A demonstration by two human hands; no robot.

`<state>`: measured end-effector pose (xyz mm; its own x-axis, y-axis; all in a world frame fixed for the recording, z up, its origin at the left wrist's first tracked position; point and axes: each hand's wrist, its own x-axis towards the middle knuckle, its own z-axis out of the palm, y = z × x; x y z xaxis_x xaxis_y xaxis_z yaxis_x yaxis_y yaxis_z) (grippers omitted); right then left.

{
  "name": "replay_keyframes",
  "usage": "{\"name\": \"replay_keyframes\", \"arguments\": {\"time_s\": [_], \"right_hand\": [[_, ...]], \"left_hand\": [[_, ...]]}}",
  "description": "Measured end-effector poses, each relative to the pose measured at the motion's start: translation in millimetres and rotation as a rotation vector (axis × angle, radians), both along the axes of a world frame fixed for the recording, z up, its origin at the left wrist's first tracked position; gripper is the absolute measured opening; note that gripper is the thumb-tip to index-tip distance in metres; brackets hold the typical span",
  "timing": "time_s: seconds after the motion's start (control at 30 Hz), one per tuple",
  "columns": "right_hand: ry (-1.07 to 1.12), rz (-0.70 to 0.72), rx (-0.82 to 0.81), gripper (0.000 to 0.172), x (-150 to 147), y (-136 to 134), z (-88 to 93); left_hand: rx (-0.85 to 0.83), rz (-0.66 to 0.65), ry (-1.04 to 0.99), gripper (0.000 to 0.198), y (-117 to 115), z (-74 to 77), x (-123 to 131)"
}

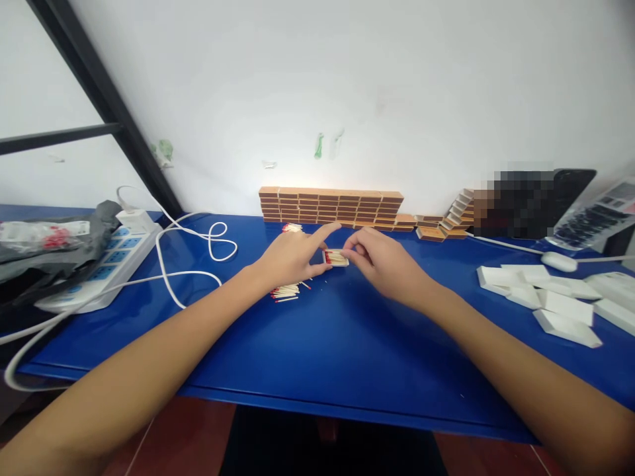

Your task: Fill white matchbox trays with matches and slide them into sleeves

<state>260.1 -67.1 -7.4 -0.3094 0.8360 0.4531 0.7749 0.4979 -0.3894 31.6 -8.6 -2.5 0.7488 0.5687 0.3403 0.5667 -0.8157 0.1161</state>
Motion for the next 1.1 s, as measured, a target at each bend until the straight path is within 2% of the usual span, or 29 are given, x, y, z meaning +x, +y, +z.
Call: {"name": "replay_keyframes", "arguments": {"time_s": [0.23, 0.5, 0.83, 1.0, 1.1], "right_hand": [[-0.167, -0.055, -0.085, 0.012, 8.2, 9.5, -15.0], [-0.184, -0.070, -0.097, 0.007, 13.1, 14.3, -19.9], [-0.073, 0.017, -0.078, 0.012, 9.1, 14.1, -19.6], [-0.064, -0.009, -0.026, 0.012, 16.3, 19.9, -16.7], [-0.081, -0.066, 0.034, 0.016, 32.1, 29.5, -11.1]], "left_hand": [[-0.045, -0.034, 0.016, 0.077, -5.8, 0.7, 2.4], [-0.055, -0.030, 0.008, 0.075, -5.9, -0.3, 1.4], [-0.068, -0.032, 0.014, 0.074, -6.0, -0.6, 2.6], [-0.065, -0.013, 0.027, 0.074, -6.3, -1.0, 1.1], [-0.037, -0.018, 0.032, 0.057, -5.1, -2.1, 0.1]]}}
